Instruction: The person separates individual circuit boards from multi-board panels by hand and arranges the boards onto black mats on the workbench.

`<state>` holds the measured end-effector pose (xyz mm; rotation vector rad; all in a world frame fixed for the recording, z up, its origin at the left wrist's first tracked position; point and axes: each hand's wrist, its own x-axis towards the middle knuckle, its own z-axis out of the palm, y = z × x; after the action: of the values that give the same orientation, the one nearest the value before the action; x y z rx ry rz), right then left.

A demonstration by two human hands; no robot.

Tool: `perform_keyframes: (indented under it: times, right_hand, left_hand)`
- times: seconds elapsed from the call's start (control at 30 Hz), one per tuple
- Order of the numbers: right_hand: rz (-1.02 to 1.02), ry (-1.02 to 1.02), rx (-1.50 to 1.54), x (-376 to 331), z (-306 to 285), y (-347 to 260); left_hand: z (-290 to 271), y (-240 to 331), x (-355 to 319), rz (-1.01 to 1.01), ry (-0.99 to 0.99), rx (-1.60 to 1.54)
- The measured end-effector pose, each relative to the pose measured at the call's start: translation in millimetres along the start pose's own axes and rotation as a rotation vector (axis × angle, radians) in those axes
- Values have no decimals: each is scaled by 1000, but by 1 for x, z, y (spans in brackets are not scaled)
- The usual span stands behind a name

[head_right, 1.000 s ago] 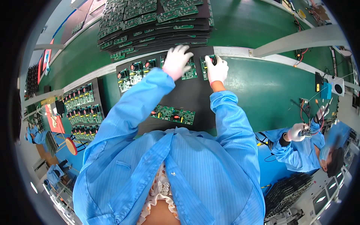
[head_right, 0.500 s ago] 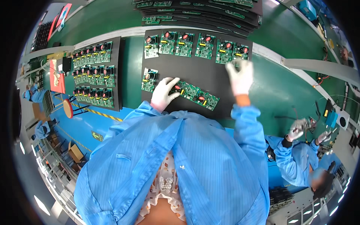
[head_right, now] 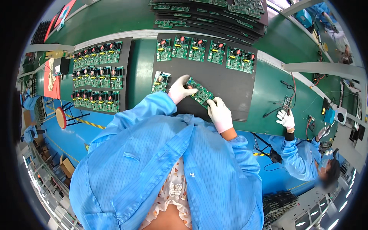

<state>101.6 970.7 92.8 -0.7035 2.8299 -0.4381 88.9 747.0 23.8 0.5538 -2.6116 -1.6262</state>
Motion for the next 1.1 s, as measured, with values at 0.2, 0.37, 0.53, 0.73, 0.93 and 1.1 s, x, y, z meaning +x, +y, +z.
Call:
perform_keyframes:
  times: [0.2,0.37,0.53,0.73,0.93,1.1]
  right_hand:
    - [5,56,56,1,-35,-5]
    - [-25,73,248,21,-64,-2]
    - [111,-412,650,26,-74,2]
    - [88,-491,781,28,-102,-21]
    - [-206,-416,821,23,-93,-20]
    - [45,-260,1097,24,-82,-17]
  left_hand:
    - [-42,38,19,-376,-645,-298]
    - [-64,73,-8,-114,-570,-226]
    - [-77,80,-8,1,-536,-293]
    - [-91,70,9,-55,-643,-437]
    - [-84,73,16,-361,-711,-808]
    - [-86,49,53,-258,-792,-313]
